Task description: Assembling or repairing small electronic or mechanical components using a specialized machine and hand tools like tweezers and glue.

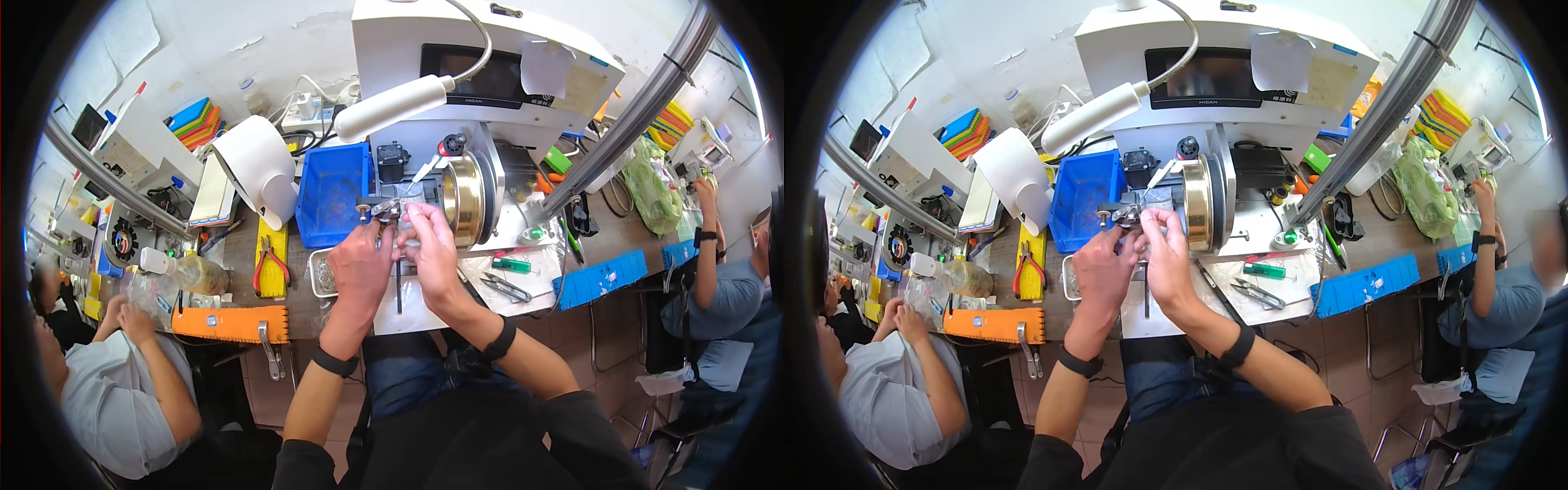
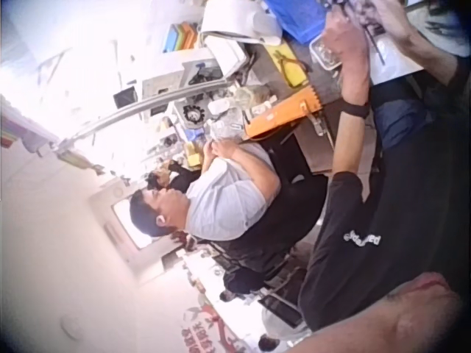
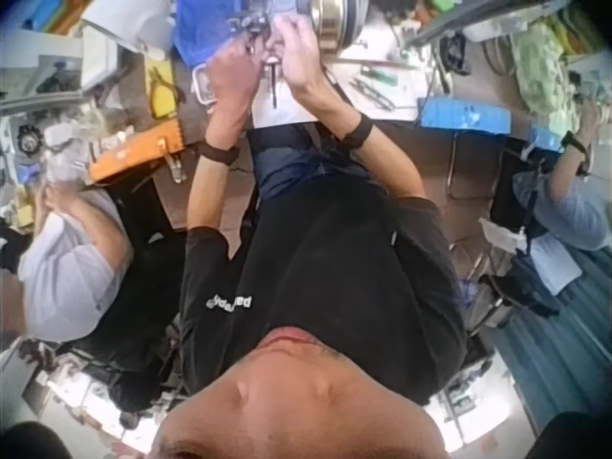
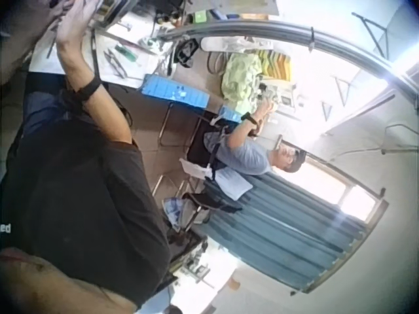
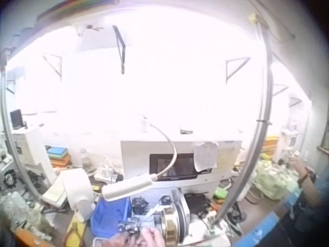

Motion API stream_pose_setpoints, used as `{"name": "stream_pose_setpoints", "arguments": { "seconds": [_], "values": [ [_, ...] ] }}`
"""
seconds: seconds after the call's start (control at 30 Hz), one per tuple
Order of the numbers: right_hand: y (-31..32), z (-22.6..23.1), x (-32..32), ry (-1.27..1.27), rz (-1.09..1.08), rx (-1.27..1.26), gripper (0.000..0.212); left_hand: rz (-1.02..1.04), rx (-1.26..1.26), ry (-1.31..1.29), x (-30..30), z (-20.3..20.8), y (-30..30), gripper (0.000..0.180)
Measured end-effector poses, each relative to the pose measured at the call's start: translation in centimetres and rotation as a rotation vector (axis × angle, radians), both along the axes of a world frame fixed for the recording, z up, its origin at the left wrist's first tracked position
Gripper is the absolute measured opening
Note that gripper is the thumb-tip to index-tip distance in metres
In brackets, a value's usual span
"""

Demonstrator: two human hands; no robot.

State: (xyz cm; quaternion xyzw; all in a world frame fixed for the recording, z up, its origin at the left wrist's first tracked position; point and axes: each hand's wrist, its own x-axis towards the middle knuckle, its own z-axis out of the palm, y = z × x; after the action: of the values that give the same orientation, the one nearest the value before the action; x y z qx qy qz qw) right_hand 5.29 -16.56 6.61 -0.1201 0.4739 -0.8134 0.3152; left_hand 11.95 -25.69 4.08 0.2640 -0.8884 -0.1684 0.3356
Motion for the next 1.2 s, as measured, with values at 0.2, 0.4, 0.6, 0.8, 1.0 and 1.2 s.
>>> {"name": "stream_pose_setpoints", "arguments": {
  "seconds": [0.2,0.4,0.6,0.8,1.0,1.2],
  "values": [
    [-1.5,0.0,-0.3,-0.018,-0.096,-0.056,0.019,0.009,0.022,0.052,-0.5,-0.1,0.0,0.018],
    [-1.9,-0.6,-0.5,0.045,-0.126,-0.061,0.015,-0.025,0.102,0.092,-1.0,-0.2,-0.2,0.02],
    [-2.0,-1.1,-0.9,0.029,-0.086,-0.065,0.012,-0.037,0.488,0.264,-1.4,0.3,0.5,0.021],
    [-1.9,-1.9,-1.4,0.046,-0.094,-0.093,0.012,0.09,0.372,0.153,0.5,3.5,1.0,0.012],
    [-2.0,-1.4,-1.1,0.011,-0.1,-0.116,0.012,-0.107,0.125,0.354,-0.4,6.3,-1.2,0.046],
    [-2.1,-1.6,-1.1,0.001,-0.083,-0.124,0.013,-0.29,0.45,0.263,-2.2,6.4,-2.1,0.049]
  ]
}}
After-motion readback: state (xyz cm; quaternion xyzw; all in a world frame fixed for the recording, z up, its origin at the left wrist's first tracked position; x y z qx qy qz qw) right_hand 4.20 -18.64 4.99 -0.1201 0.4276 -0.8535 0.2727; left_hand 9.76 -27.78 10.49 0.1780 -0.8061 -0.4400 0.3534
